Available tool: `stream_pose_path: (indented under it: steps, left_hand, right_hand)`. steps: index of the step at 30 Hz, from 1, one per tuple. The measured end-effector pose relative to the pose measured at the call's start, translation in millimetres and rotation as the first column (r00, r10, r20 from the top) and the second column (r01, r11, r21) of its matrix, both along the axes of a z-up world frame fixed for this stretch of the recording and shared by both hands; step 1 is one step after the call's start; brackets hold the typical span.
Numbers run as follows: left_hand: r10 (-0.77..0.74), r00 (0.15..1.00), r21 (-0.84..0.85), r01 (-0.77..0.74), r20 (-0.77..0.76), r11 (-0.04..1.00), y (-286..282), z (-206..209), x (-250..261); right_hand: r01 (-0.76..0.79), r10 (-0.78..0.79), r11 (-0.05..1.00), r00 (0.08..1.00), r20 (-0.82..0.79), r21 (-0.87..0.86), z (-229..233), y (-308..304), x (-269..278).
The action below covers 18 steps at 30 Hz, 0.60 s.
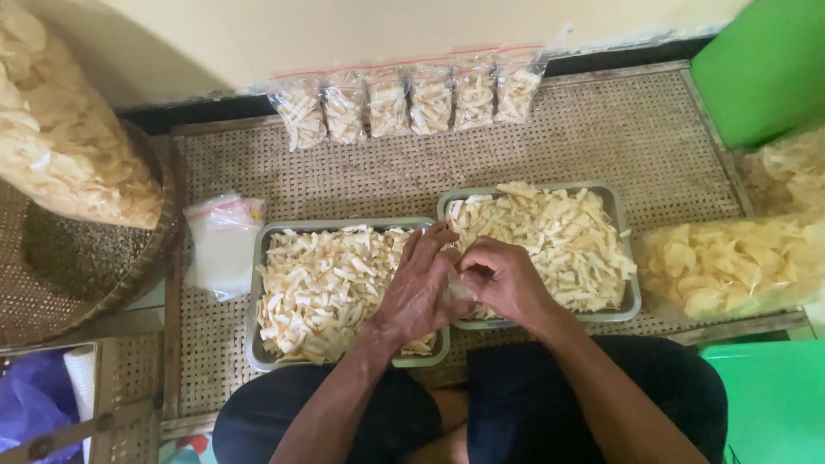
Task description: Manually filling small plastic bags with chips and sealing them.
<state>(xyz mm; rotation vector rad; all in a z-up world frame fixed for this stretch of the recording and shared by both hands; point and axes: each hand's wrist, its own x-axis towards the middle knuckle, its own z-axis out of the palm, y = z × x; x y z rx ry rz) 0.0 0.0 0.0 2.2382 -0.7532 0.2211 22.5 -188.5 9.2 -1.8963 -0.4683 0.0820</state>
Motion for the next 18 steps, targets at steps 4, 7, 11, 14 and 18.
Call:
stream_pose_path:
  steps: [4, 7, 11, 14, 18]
  left_hand:
    - [0.025, 0.999, -0.006, -0.025, 0.024, 1.000, -1, 8, 22]
    - [0.041, 0.997, 0.016, -0.040, -0.065, 0.999, -3, 12, 29]
    - [-0.034, 0.988, -0.060, 0.025, -0.153, 0.998, -2, 14, 36]
    - [-0.053, 0.986, -0.048, 0.045, -0.160, 0.998, 3, 21, 38]
    - [-0.063, 0.983, 0.024, 0.068, -0.171, 0.997, 7, 16, 35]
  right_hand:
    - [-0.009, 0.009, 1.000, 1.000, 0.016, -0.010, 9, -3, 20]
    - [0.009, -0.006, 0.998, 0.999, -0.045, 0.065, -3, -11, 28]
    - [0.078, -0.065, 0.986, 0.993, -0.095, 0.147, -28, -20, 32]
    - [0.075, -0.074, 0.992, 0.997, -0.012, 0.103, -46, -16, 30]
    - [0.142, -0.135, 0.989, 0.978, 0.158, -0.035, -44, -7, 28]
